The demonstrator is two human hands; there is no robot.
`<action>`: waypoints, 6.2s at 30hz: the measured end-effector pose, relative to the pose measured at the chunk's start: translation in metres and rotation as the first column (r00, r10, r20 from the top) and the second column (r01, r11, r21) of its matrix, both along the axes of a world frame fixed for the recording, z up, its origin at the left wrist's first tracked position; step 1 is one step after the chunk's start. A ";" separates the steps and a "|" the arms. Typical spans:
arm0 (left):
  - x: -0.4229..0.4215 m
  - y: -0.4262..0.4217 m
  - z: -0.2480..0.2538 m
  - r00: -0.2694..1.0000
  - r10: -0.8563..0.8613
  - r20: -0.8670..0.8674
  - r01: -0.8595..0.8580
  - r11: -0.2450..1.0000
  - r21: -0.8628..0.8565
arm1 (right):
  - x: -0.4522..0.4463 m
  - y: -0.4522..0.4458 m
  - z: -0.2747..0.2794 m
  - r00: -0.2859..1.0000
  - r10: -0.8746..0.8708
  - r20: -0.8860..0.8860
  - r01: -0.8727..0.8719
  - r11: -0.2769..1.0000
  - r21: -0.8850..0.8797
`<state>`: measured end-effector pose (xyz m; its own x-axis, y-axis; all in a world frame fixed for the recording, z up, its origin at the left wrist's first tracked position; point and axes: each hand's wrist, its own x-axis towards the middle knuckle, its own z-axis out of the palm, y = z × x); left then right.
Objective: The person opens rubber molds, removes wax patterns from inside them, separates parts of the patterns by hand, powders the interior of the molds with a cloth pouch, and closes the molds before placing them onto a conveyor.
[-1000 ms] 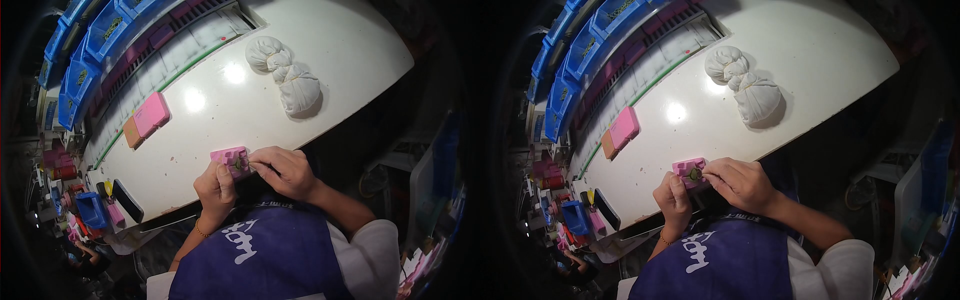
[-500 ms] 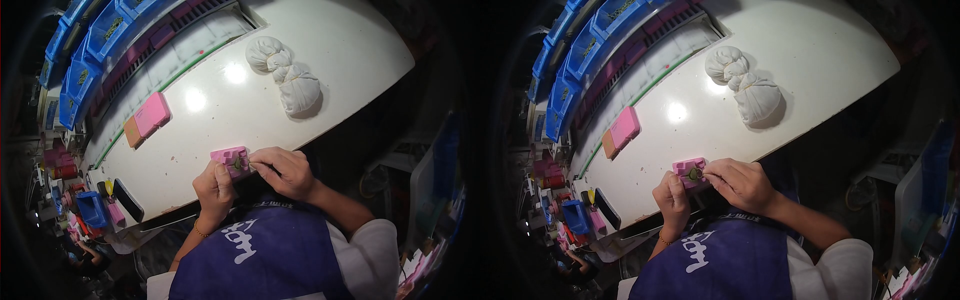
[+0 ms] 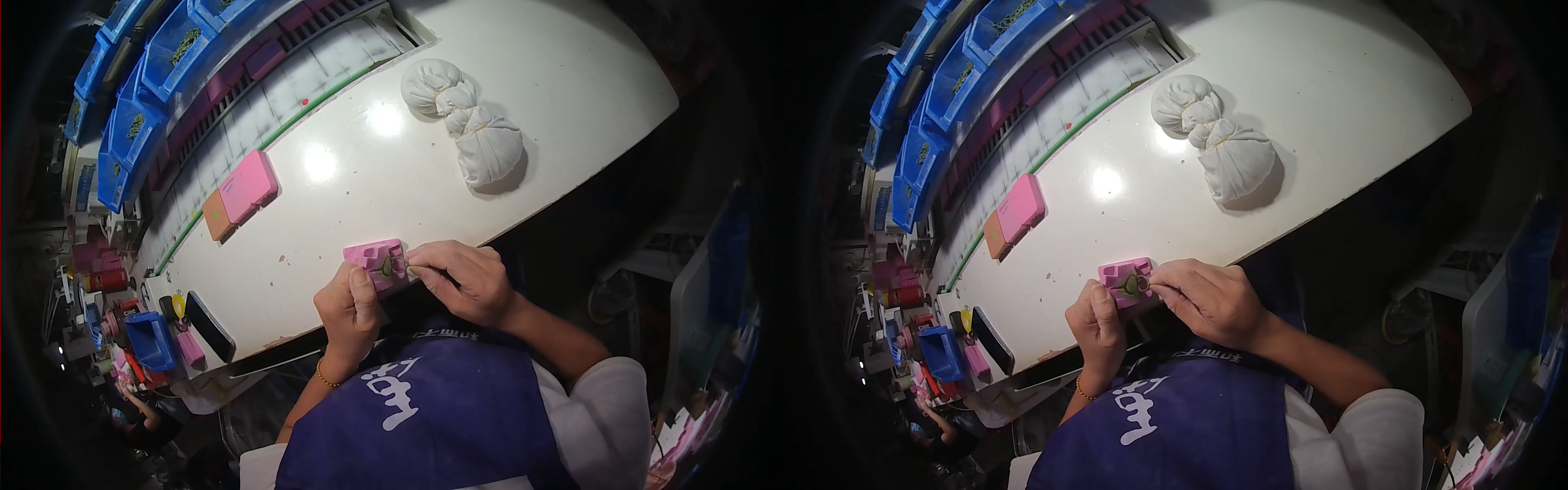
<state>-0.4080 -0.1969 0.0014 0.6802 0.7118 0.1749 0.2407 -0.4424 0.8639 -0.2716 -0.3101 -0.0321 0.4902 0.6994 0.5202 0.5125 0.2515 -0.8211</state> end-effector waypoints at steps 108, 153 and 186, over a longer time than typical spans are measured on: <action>-0.028 0.045 0.043 0.955 -0.246 0.164 0.208 0.954 0.216 | 0.021 0.060 0.112 0.914 0.376 -0.153 -0.406 0.849 -0.339; -0.025 0.062 0.026 0.940 -0.314 0.134 0.244 0.892 0.381 | 0.028 0.036 0.070 0.918 0.161 0.363 -0.189 0.981 0.041; -0.091 0.088 -0.004 0.830 0.379 0.408 0.095 0.625 -0.775 | -0.025 0.037 0.046 0.643 0.488 0.590 -0.144 0.834 -0.533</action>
